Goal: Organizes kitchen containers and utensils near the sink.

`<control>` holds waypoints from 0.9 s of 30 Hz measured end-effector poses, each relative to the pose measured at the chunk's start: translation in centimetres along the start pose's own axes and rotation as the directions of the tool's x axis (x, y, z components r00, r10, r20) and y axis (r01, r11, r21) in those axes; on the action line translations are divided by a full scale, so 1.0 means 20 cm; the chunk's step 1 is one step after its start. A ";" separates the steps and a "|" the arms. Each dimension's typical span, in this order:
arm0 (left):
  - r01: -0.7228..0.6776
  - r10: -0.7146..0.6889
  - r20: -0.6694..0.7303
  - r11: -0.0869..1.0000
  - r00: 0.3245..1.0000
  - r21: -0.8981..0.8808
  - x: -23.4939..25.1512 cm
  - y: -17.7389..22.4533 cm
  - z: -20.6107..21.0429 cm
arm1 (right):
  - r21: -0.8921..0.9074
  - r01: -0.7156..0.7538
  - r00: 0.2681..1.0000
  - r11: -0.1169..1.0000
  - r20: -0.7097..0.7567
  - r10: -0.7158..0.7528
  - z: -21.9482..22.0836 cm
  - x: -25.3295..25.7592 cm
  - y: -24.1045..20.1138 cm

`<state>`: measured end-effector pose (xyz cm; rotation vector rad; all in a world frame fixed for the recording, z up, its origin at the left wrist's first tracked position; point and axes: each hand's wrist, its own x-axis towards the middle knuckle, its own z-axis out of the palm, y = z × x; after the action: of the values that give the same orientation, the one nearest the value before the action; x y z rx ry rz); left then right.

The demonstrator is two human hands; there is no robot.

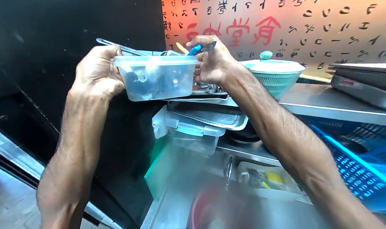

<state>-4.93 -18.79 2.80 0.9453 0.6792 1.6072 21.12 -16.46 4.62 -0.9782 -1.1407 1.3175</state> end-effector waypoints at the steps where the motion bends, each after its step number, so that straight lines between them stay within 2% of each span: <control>1: 0.007 -0.007 -0.005 1.000 1.000 -0.015 0.00 -0.02 -0.01 | 0.000 0.001 1.000 1.000 -0.005 -0.001 -0.02 0.01 0.02; 4: -0.001 0.001 0.020 0.999 1.000 -0.032 0.04 -0.07 -0.03 | 0.013 0.074 0.997 0.997 0.003 -0.074 -0.05 0.01 0.05; 7: -0.074 0.079 0.053 0.994 0.995 -0.082 0.07 -0.13 -0.04 | 0.067 0.166 0.986 0.984 0.018 -0.168 -0.03 -0.01 0.05; 12: -0.175 0.184 0.050 0.972 0.982 -0.156 0.04 -0.22 -0.06 | 0.255 0.278 0.919 0.926 0.210 -0.334 -0.02 -0.04 0.12; 15: -0.221 0.228 0.030 0.963 0.973 -0.156 -0.01 -0.29 -0.08 | 0.276 0.321 0.877 0.906 0.275 -0.394 0.00 -0.04 0.11; 20: -0.335 0.347 0.037 0.924 0.937 -0.186 -0.16 -0.35 -0.14 | 0.176 0.197 0.934 0.964 0.265 -0.239 0.03 0.01 0.09; 24: -0.379 0.384 -0.026 0.892 0.923 -0.245 -0.25 -0.39 -0.14 | 0.147 0.189 0.910 0.971 0.345 -0.230 0.09 -0.01 0.11; 27: -0.401 0.410 -0.023 0.877 0.912 -0.265 -0.27 -0.41 -0.15 | 0.113 0.191 0.918 0.975 0.331 -0.218 0.10 -0.02 0.12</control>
<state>-2.95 -21.91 -6.72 0.9540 0.2348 1.9882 18.69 -16.99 2.73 -0.5642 -1.4025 1.3812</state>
